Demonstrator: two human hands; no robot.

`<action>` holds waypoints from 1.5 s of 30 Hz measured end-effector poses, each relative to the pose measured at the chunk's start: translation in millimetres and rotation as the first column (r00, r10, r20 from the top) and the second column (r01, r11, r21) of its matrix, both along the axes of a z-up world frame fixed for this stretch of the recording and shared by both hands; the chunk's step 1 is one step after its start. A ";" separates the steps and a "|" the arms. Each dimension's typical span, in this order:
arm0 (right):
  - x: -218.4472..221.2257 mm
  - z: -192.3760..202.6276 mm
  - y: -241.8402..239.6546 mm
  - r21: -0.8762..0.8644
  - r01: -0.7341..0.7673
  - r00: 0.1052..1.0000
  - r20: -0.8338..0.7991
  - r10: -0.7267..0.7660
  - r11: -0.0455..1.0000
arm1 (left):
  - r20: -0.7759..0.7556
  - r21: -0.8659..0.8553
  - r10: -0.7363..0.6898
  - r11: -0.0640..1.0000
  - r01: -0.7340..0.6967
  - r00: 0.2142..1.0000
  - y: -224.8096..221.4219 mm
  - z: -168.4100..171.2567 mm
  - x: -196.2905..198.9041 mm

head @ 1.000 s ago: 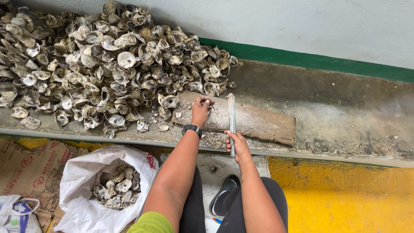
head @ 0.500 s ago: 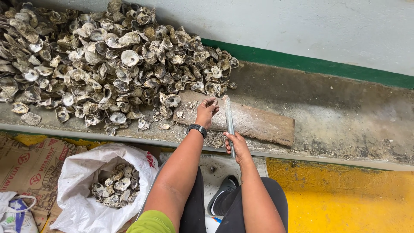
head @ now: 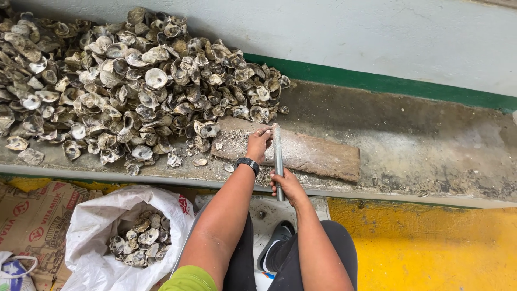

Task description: Shucking oyster shells using a tool and a wooden block.

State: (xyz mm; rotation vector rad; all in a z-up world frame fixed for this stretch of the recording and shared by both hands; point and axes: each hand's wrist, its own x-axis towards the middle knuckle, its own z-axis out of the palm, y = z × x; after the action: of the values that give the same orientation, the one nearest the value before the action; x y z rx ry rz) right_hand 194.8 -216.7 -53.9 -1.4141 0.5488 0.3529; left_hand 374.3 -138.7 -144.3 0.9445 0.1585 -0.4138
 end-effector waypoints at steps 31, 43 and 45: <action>6.6 -14.2 -35.2 0.274 0.486 0.806 0.227 -0.546 0.830 | 0.317 0.185 -0.400 0.915 0.358 0.860 8.8 93.6 -52.4; 8.1 -17.6 -39.2 0.369 0.462 0.818 0.172 -0.548 0.806 | 0.321 0.147 -0.498 0.866 0.477 0.806 22.5 117.4 -55.9; 8.2 -20.9 -40.4 0.396 0.463 0.816 0.160 -0.556 0.793 | 0.208 0.210 -0.511 0.856 0.472 0.834 25.9 128.8 -58.8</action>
State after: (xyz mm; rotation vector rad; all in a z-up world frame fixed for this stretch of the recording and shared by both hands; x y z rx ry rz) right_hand 203.0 -257.1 -74.7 -0.9031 0.5923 -0.1845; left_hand 315.5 -112.8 -15.5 1.1805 -0.3082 -0.7599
